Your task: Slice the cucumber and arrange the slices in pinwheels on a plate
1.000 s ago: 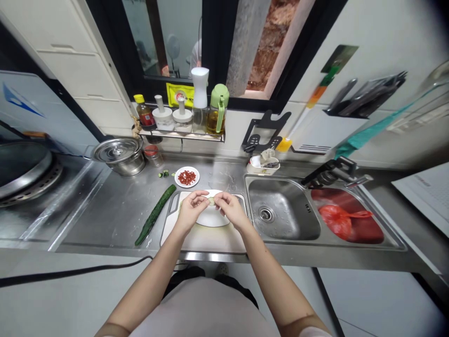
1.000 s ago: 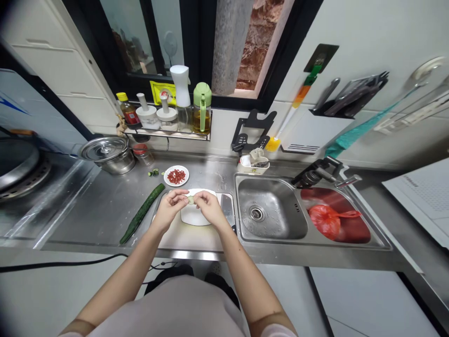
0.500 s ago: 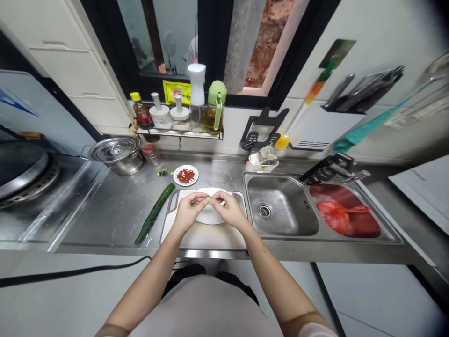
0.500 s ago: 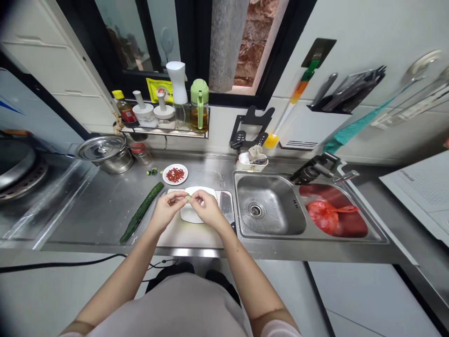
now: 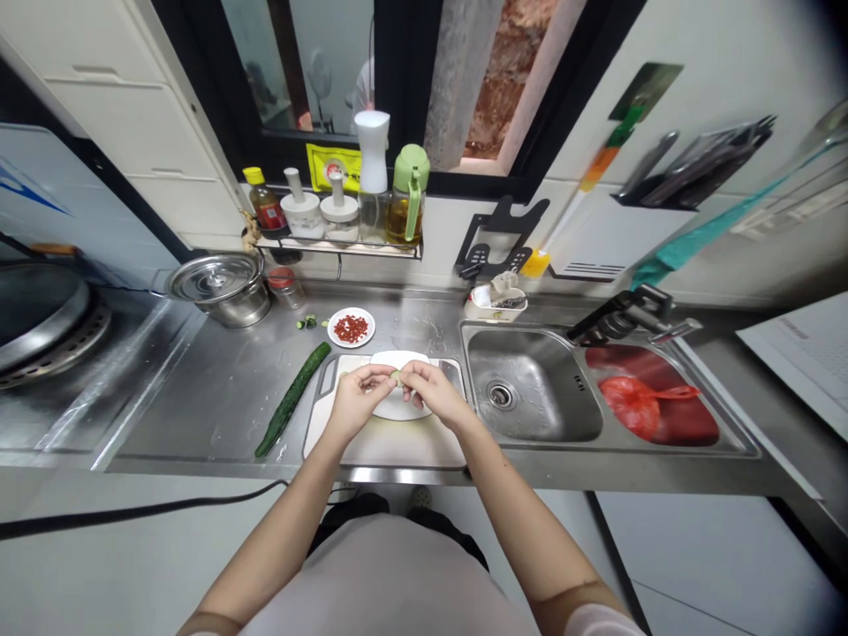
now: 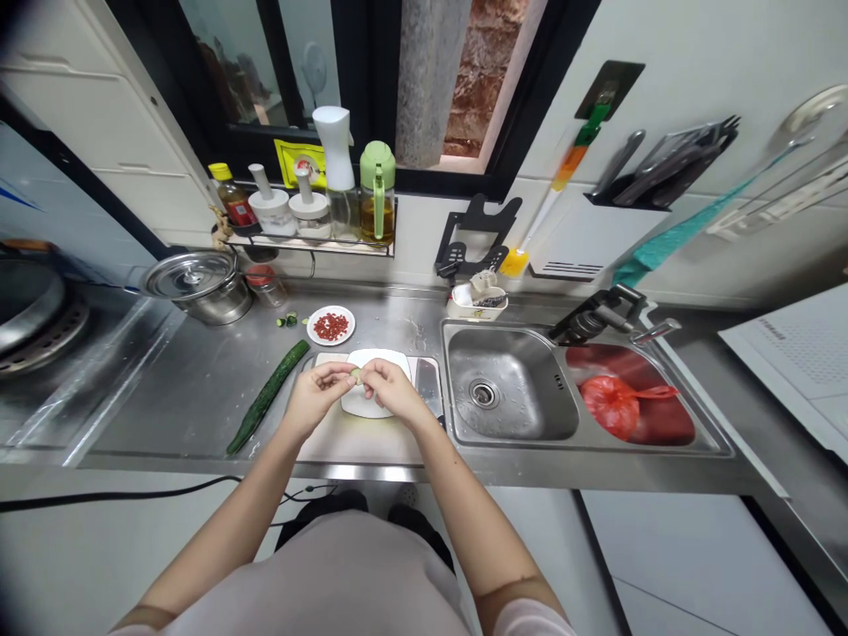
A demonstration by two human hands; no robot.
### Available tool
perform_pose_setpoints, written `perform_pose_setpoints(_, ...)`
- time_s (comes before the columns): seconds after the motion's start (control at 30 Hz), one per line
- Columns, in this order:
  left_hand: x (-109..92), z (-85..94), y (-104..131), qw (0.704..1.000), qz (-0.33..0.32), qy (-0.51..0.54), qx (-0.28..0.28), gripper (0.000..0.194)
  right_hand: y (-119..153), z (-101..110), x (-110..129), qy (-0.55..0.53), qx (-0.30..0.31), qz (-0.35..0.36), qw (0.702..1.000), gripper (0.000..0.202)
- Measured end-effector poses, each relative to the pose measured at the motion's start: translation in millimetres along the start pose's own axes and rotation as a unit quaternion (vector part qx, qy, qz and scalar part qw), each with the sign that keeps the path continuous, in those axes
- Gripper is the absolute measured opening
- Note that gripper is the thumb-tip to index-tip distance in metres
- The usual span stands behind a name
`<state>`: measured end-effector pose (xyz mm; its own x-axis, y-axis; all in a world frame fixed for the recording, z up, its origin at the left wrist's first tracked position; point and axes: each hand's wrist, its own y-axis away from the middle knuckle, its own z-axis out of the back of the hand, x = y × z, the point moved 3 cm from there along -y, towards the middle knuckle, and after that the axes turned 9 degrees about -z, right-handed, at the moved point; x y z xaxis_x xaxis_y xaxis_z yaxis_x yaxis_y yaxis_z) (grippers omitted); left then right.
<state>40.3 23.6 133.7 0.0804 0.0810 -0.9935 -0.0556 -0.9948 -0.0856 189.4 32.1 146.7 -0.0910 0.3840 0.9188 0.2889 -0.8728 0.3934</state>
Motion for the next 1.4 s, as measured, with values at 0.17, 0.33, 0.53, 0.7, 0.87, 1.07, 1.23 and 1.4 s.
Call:
perform_pose_setpoints(0.17, -0.4, -0.2, -0.7, 1.0, -0.003, -0.012, -0.001, 0.023, 0.4, 1.8, 2.9, 0.034, -0.018, 0.032, 0.999, 0.014)
perform_pose_setpoints(0.33, 3.2, 0.1, -2.3, 0.998, -0.025, -0.053, 0.003, 0.019, -0.2, 1.4, 2.0, 0.024, -0.022, 0.03, 0.999, 0.014)
perform_pose_setpoints(0.53, 1.7, -1.3, -2.3, 0.984, -0.107, -0.139, 0.016, 0.015, -5.4, 0.6, -7.1, -0.066, 0.007, -0.048, 0.997, 0.014)
perform_pose_setpoints(0.7, -0.2, -5.5, -2.4, 0.973, -0.152, -0.172, 0.021, 0.013, -6.6, 1.0, -10.0, -0.133, 0.031, -0.091, 0.986, 0.015)
perform_pose_setpoints(0.87, 2.3, -8.2, -2.2, 0.975, -0.154, -0.162, 0.012, 0.012, -6.8, 2.4, -10.8, -0.163, 0.048, -0.125, 0.977, 0.016)
perform_pose_setpoints(1.07, 3.3, -9.5, -2.3, 0.975, -0.157, -0.155, 0.01, 0.012, -13.2, 5.9, -17.4, -0.196, 0.084, -0.183, 0.96, 0.014)
perform_pose_setpoints(1.23, 7.2, -8.5, -2.4, 0.97, -0.173, -0.172, 0.0, 0.013, -16.1, 6.3, -20.1, -0.204, 0.13, -0.23, 0.943, 0.015)
perform_pose_setpoints(1.4, 28.8, -9.0, -5.5, 0.989, -0.07, -0.132, 0.001, 0.02, -22.1, 13.1, -26.9, -0.127, 0.053, -0.164, 0.977, 0.012)
